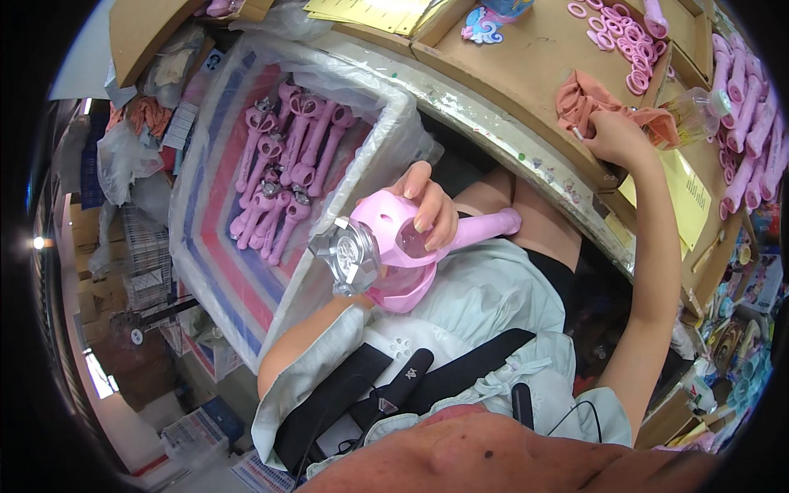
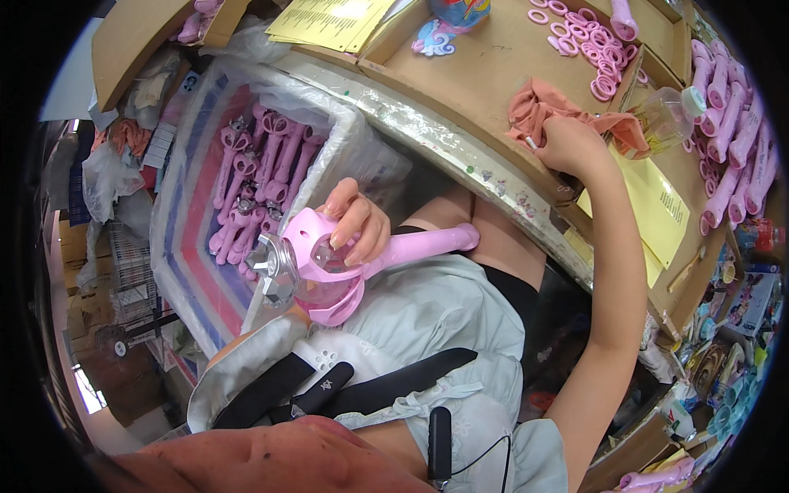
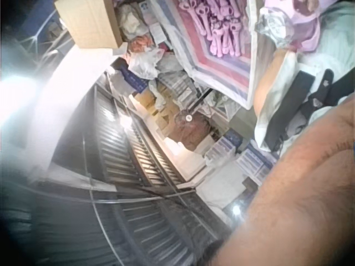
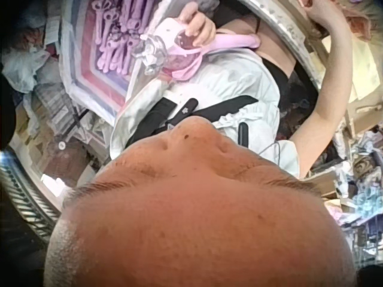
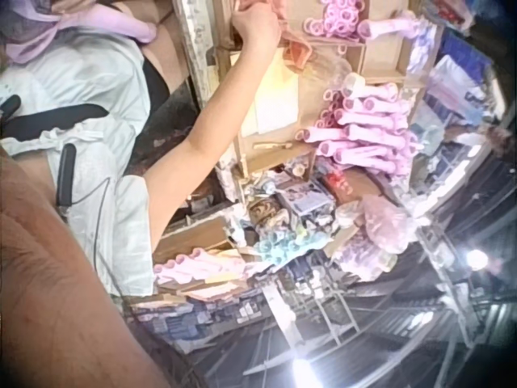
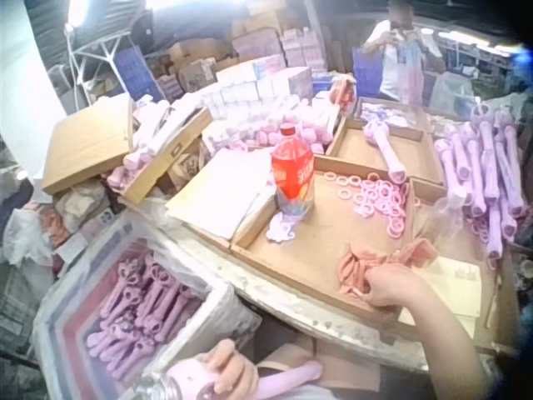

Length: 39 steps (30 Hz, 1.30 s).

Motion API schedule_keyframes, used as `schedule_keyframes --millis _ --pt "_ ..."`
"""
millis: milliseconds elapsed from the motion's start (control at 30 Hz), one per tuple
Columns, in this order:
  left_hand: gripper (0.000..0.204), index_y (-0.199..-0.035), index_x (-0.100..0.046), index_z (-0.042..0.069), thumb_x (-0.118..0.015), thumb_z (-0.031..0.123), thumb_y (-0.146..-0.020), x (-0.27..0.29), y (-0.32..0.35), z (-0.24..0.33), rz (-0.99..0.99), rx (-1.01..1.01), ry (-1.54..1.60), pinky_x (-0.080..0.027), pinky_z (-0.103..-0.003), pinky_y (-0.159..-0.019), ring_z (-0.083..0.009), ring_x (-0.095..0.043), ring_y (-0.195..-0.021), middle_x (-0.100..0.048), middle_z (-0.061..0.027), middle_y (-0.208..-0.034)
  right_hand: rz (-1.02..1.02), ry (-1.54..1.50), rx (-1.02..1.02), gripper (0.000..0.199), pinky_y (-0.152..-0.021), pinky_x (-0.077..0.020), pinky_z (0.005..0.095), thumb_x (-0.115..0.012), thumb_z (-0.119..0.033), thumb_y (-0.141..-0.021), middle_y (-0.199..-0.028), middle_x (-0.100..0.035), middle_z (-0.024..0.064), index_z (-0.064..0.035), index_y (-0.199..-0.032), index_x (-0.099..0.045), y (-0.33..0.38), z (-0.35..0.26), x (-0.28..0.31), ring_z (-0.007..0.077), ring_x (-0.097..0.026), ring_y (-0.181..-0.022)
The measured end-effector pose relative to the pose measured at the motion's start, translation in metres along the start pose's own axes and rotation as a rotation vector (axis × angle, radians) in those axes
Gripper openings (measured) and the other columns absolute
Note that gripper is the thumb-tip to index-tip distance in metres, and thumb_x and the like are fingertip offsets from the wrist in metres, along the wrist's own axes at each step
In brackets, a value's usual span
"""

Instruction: The person assembles pink light-up wands by inserting batteries, attaching clear plastic tops, and testing the lights. They wipe the wands with a cloth and place finished units into a bin.

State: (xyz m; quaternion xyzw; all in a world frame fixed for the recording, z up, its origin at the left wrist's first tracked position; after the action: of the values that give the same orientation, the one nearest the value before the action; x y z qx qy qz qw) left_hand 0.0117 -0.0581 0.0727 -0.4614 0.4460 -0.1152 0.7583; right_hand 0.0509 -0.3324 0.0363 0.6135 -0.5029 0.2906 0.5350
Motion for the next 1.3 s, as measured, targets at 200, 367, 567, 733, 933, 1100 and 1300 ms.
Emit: schedule_keyframes --millis 200,367,567,733,933,1100,1300 --pt "0.027 -0.114 -0.044 0.014 -0.055 0.026 -0.093 -0.003 0.004 0.002 -0.097 0.006 0.11 -0.05 -0.04 -0.063 -0.0317 -0.064 -0.083 -0.059 -0.0125 -0.108 0.038 -0.071 -0.042 0.029 -0.071 -0.0473 0.0379 -0.065 -0.024 -0.073 -0.081 -0.064 0.0179 0.0032 -0.084 -0.06 0.009 0.005 0.008 0.0298 -0.062 -0.076" --pt "0.025 -0.114 -0.044 0.014 -0.054 0.023 -0.094 -0.002 0.005 0.004 -0.126 0.002 0.155 -0.05 -0.04 -0.064 -0.0318 -0.065 -0.084 -0.059 -0.0124 -0.109 0.164 -0.24 -0.028 0.02 -0.069 -0.0469 0.0337 -0.064 -0.014 -0.076 -0.077 -0.061 0.0159 0.002 -0.087 -0.058 0.028 -0.004 0.018 0.0255 -0.06 -0.074" --pt "0.031 -0.114 -0.044 0.014 -0.056 0.031 -0.091 0.0 0.0 0.002 -0.088 -0.029 0.084 -0.051 -0.041 -0.064 -0.035 -0.064 -0.085 -0.058 -0.0189 -0.109 0.69 -0.699 0.229 0.014 -0.065 -0.0476 0.0336 -0.062 0.0 -0.077 -0.083 -0.062 0.0121 -0.0017 -0.091 -0.063 0.112 -0.056 0.06 0.0254 -0.06 -0.075" --pt "0.042 -0.112 -0.047 0.011 -0.065 0.037 -0.084 0.0 -0.015 -0.012 0.107 -0.015 0.02 -0.049 -0.042 -0.073 -0.0399 -0.059 -0.09 -0.055 -0.0257 -0.105 0.732 -0.716 0.735 0.027 -0.06 -0.0495 0.0288 -0.07 0.007 -0.065 -0.084 -0.062 0.0093 -0.0032 -0.09 -0.067 0.178 -0.133 0.056 0.0225 -0.061 -0.07" --pt "0.041 -0.119 -0.048 0.014 -0.062 0.035 -0.087 0.003 -0.027 -0.04 0.286 0.13 -0.091 -0.05 -0.045 -0.072 -0.0397 -0.058 -0.09 -0.054 -0.0248 -0.111 0.765 -0.635 0.693 0.028 -0.053 -0.0495 0.0273 -0.072 0.008 -0.063 -0.082 -0.062 0.0098 -0.003 -0.088 -0.069 0.203 -0.124 0.063 0.022 -0.062 -0.063" --pt "0.04 -0.117 -0.051 0.009 -0.064 0.032 -0.087 0.006 -0.034 -0.057 0.269 0.198 0.004 -0.047 -0.051 -0.081 -0.045 -0.055 -0.097 -0.053 -0.0319 -0.108 0.723 -0.593 0.667 0.026 -0.055 -0.0508 0.0279 -0.072 0.007 -0.063 -0.084 -0.063 0.0101 -0.0017 -0.087 -0.069 0.213 -0.118 0.066 0.0218 -0.063 -0.066" --pt "0.041 -0.116 -0.052 0.007 -0.065 0.031 -0.086 0.004 -0.033 -0.064 0.256 0.211 -0.021 -0.043 -0.055 -0.087 -0.0468 -0.055 -0.101 -0.053 -0.0355 -0.109 0.622 -0.574 0.724 0.027 -0.057 -0.0518 0.0277 -0.074 0.005 -0.065 -0.085 -0.063 0.0095 -0.0017 -0.09 -0.069 0.21 -0.124 0.064 0.021 -0.063 -0.067"
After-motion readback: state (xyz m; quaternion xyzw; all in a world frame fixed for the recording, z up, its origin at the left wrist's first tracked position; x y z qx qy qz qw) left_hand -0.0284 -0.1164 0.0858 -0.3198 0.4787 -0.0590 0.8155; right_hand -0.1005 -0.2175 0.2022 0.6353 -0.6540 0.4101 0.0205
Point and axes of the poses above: each hand's wrist, its own y-axis away from the middle knuckle, its own x-axis out of the back of the hand, z = x × y, the point moved 8 cm from there along -y, towards the middle knuckle
